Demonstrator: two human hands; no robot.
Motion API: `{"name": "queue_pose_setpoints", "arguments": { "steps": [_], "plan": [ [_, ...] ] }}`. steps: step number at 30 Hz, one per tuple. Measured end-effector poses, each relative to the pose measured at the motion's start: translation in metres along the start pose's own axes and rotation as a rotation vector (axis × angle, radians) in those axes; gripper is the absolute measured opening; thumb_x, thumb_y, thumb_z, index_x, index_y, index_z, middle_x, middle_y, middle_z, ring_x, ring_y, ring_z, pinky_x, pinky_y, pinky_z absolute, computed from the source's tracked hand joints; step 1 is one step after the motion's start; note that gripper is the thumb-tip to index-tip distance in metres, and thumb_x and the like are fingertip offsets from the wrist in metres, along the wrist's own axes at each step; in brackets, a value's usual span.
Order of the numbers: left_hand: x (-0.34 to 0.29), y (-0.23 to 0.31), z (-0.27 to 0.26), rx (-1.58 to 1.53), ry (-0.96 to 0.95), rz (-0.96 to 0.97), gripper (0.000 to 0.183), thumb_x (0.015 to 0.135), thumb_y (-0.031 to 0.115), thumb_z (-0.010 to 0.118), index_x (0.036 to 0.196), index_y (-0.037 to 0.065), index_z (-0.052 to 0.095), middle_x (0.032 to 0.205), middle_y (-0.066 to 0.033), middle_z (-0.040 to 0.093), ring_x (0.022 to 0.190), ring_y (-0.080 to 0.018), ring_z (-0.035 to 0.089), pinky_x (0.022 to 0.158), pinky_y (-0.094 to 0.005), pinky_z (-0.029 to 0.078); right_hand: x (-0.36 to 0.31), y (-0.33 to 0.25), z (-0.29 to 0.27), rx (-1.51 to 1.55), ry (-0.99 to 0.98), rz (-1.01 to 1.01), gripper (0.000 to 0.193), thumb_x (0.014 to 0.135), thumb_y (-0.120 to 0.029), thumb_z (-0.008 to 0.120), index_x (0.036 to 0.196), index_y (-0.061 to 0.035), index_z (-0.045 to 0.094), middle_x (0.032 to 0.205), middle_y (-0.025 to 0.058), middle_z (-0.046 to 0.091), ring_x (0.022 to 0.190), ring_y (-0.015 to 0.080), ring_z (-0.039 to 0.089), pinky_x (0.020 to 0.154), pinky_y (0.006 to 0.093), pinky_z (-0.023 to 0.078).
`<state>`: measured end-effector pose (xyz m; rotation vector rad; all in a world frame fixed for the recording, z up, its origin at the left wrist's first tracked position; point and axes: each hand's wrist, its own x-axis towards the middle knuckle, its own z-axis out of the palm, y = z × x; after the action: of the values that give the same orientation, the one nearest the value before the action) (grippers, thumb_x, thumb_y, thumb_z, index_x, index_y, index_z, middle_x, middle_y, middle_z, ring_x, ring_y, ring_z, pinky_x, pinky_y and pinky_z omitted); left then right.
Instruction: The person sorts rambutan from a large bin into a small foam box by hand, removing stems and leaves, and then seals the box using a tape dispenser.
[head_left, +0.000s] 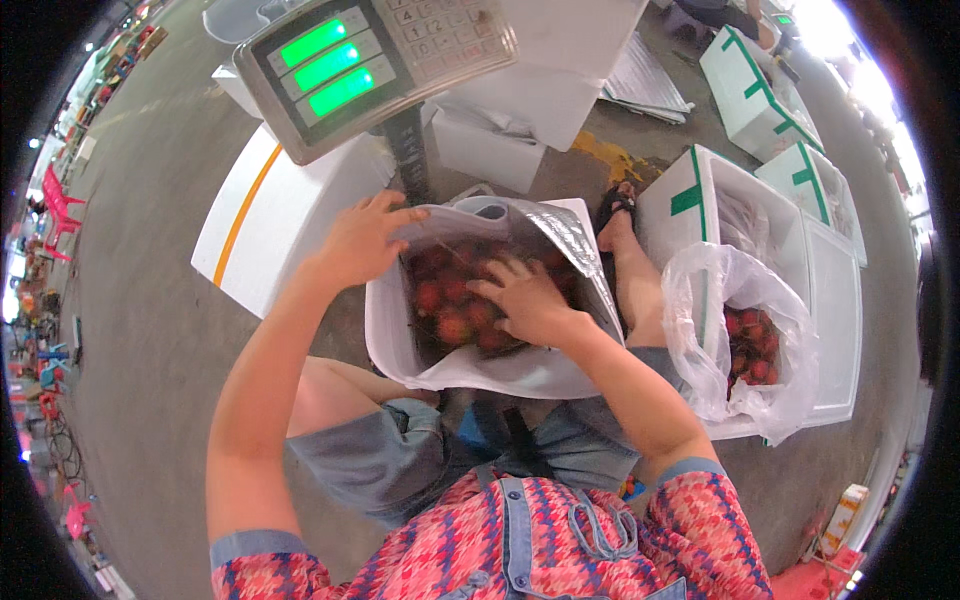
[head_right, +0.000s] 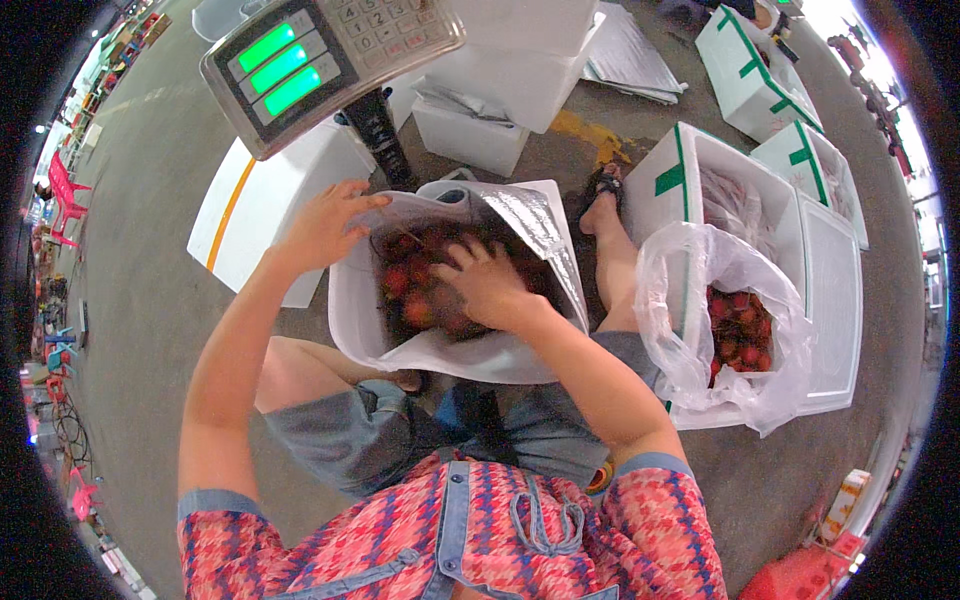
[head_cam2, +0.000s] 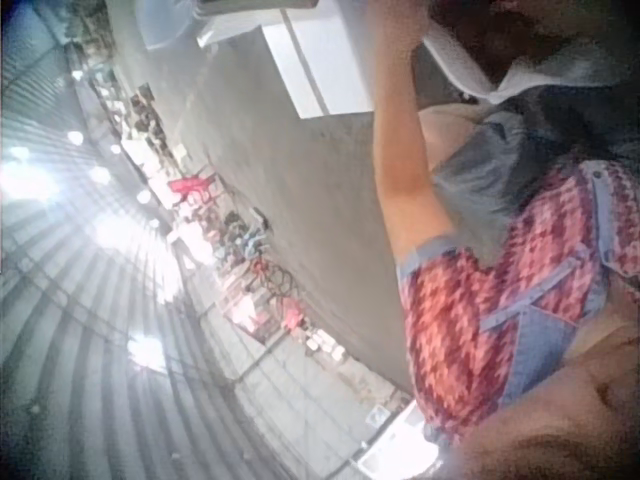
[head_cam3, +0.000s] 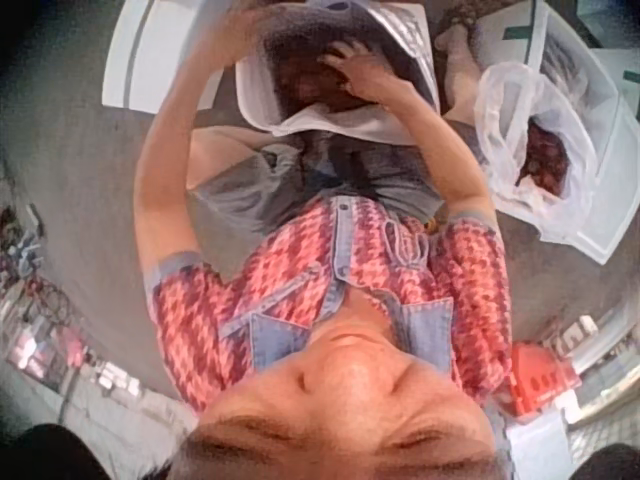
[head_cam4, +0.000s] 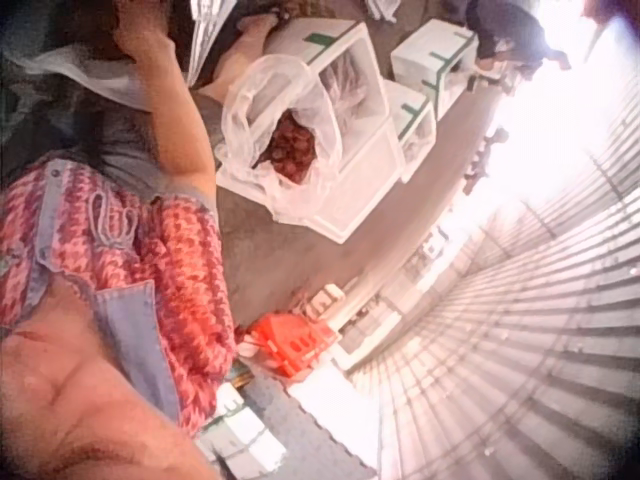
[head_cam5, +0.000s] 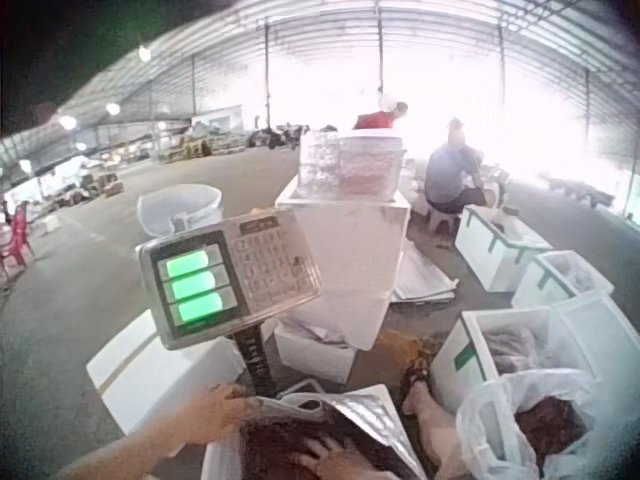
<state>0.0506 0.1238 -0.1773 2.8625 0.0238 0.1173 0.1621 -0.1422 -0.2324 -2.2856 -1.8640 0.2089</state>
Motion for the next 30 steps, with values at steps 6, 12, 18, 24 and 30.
{"name": "queue_pose_setpoints", "arguments": {
  "steps": [6,12,18,24,30],
  "plan": [
    [-0.023,0.058,0.007,-0.191,0.097,-0.022,0.034,0.083,0.015,0.068,0.115,0.007,0.063,0.110,-0.0148,0.060,0.104,-0.0353,0.057,0.088,-0.0435,0.048,-0.040,0.064,-0.027,0.190,0.100,0.321,0.043,0.081,-0.013,0.066,0.123,-0.0044,0.057,0.120,0.0193,0.059,0.114,0.0382,0.054,0.101,0.0414,0.042],
    [-0.025,0.068,0.062,-0.335,-0.059,-0.140,0.032,0.085,0.021,0.065,0.112,0.004,0.063,0.108,-0.0160,0.062,0.102,-0.0365,0.058,0.089,-0.0456,0.047,-0.014,0.025,-0.024,0.660,0.135,0.141,0.044,0.081,-0.014,0.070,0.121,-0.0006,0.059,0.121,0.0202,0.060,0.116,0.0350,0.056,0.100,0.0394,0.043],
    [-0.001,0.086,0.072,-0.549,0.109,-0.229,0.021,0.094,0.019,0.059,0.105,0.002,0.064,0.098,-0.0146,0.068,0.091,-0.0313,0.065,0.083,-0.0360,0.050,0.010,-0.003,-0.016,0.711,0.284,0.234,0.036,0.082,-0.012,0.070,0.116,-0.0025,0.061,0.110,0.0155,0.062,0.100,0.0310,0.061,0.086,0.0371,0.049],
    [0.001,0.105,-0.007,-1.101,0.422,-0.347,0.026,0.105,0.021,0.042,0.103,0.002,0.061,0.091,-0.0063,0.069,0.085,-0.0123,0.064,0.079,-0.0289,0.051,-0.007,-0.006,-0.067,0.891,0.426,0.290,0.021,0.089,-0.007,0.065,0.109,-0.0009,0.063,0.103,0.0090,0.064,0.095,0.0179,0.062,0.079,0.0290,0.050],
    [-0.005,0.116,-0.026,-1.077,0.412,-0.294,0.026,0.105,0.021,0.042,0.104,0.001,0.059,0.091,-0.0091,0.069,0.083,-0.0140,0.065,0.080,-0.0282,0.052,0.001,-0.018,-0.062,0.736,0.534,0.116,0.023,0.090,-0.012,0.059,0.110,-0.0034,0.066,0.114,0.0160,0.064,0.104,0.0341,0.060,0.096,0.0393,0.045]
  ]
}}
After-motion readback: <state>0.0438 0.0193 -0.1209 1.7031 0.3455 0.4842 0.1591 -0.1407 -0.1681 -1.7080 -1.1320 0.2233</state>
